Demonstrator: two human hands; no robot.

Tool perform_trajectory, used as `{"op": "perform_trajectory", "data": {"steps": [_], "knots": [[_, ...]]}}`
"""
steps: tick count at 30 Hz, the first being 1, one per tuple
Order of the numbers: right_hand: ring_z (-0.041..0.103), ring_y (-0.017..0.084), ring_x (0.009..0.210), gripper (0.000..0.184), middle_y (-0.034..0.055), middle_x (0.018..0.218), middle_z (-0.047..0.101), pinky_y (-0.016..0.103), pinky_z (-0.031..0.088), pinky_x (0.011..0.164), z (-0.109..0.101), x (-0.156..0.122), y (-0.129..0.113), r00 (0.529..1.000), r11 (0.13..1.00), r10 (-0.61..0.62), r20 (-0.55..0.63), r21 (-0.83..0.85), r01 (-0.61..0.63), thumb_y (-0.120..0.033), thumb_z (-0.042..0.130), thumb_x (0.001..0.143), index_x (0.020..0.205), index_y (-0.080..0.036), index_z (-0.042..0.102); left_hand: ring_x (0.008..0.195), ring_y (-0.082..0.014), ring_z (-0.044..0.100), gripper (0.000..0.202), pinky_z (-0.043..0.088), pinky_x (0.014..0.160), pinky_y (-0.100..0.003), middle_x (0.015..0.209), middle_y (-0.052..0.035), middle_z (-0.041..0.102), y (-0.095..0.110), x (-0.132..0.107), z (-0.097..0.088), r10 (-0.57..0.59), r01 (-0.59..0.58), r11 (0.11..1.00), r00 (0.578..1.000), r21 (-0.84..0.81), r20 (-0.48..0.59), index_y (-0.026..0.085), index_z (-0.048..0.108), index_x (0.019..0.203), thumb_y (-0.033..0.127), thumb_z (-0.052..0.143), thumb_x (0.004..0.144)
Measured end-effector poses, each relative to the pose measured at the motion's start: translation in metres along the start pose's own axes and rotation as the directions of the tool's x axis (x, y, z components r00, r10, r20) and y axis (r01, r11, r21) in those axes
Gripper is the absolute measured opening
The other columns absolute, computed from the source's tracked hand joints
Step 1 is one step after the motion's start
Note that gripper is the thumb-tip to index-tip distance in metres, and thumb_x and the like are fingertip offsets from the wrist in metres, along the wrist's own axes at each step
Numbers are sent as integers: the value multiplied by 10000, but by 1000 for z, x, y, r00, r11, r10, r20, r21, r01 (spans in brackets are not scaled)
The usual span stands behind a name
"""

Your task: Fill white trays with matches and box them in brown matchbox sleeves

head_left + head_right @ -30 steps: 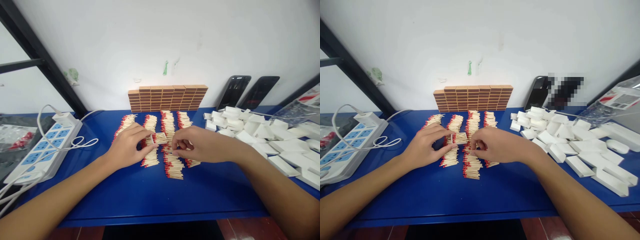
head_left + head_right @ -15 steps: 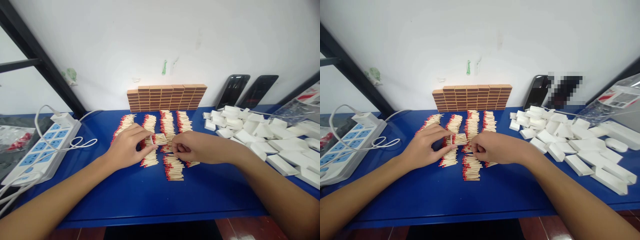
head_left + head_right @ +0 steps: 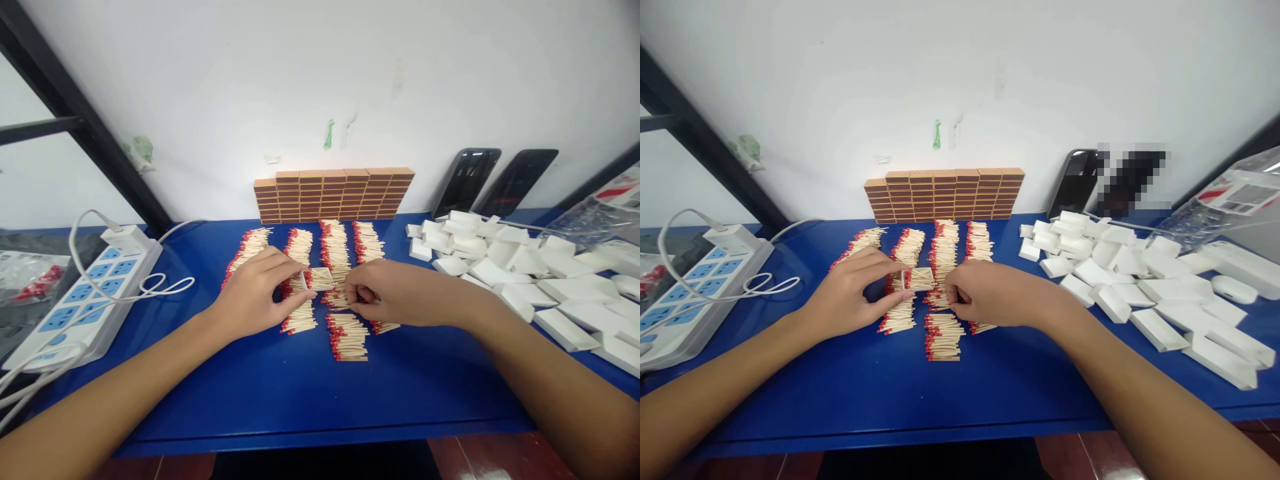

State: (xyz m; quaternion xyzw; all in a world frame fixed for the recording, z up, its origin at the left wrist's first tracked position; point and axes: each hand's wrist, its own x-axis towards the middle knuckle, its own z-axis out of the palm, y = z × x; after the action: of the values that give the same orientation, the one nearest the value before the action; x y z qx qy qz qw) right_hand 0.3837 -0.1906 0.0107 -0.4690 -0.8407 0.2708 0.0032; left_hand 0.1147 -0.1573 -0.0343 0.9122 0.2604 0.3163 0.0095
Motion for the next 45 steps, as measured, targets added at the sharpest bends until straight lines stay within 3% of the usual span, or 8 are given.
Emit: {"op": "perform_trajectory", "data": {"steps": [18,26,34,41,45], "knots": [[405,120,556,197,-34,635,542,296,281,525,-1,0,1,999,999,-37,11,-21,37,-128,588,808,671,-218,477,908,-239,651,325,544,849,-409,947,-88,734,0,0,0,4,-4,1000,1000,2,4,163,714,1182,415,702,976],[450,126,578,154,-27,677,591,293,315,545,-2,0,-1,998,997,-59,5,-40,59,-100,574,791,698,-218,542,908,-241,654,319,547,840,-409,939,-86,734,0,0,0,6,-6,1000,1000,-6,-5,165,714,1172,416,701,975],[504,131,610,128,-15,735,648,281,348,566,-2,0,0,999,999,-50,12,-17,50,-154,576,872,761,-219,582,911,-244,653,324,545,843,-411,947,-90,734,-1,0,0,3,-3,1000,1000,-3,9,156,718,1169,410,713,968],[482,127,604,161,-30,689,589,282,330,568,-5,-4,-4,977,993,-102,-186,47,112,-316,597,956,834,-219,640,901,-235,643,325,543,831,-398,935,-79,728,1,0,1,16,-16,1000,1000,-20,13,161,715,1172,415,712,969],[493,126,626,172,-28,679,586,276,337,588,-1,-1,-4,945,990,-132,-300,3,139,-311,609,960,833,-208,663,884,-226,633,329,539,810,-385,922,-77,727,4,0,0,39,-39,999,999,-26,2,142,718,1156,408,724,963]]}}
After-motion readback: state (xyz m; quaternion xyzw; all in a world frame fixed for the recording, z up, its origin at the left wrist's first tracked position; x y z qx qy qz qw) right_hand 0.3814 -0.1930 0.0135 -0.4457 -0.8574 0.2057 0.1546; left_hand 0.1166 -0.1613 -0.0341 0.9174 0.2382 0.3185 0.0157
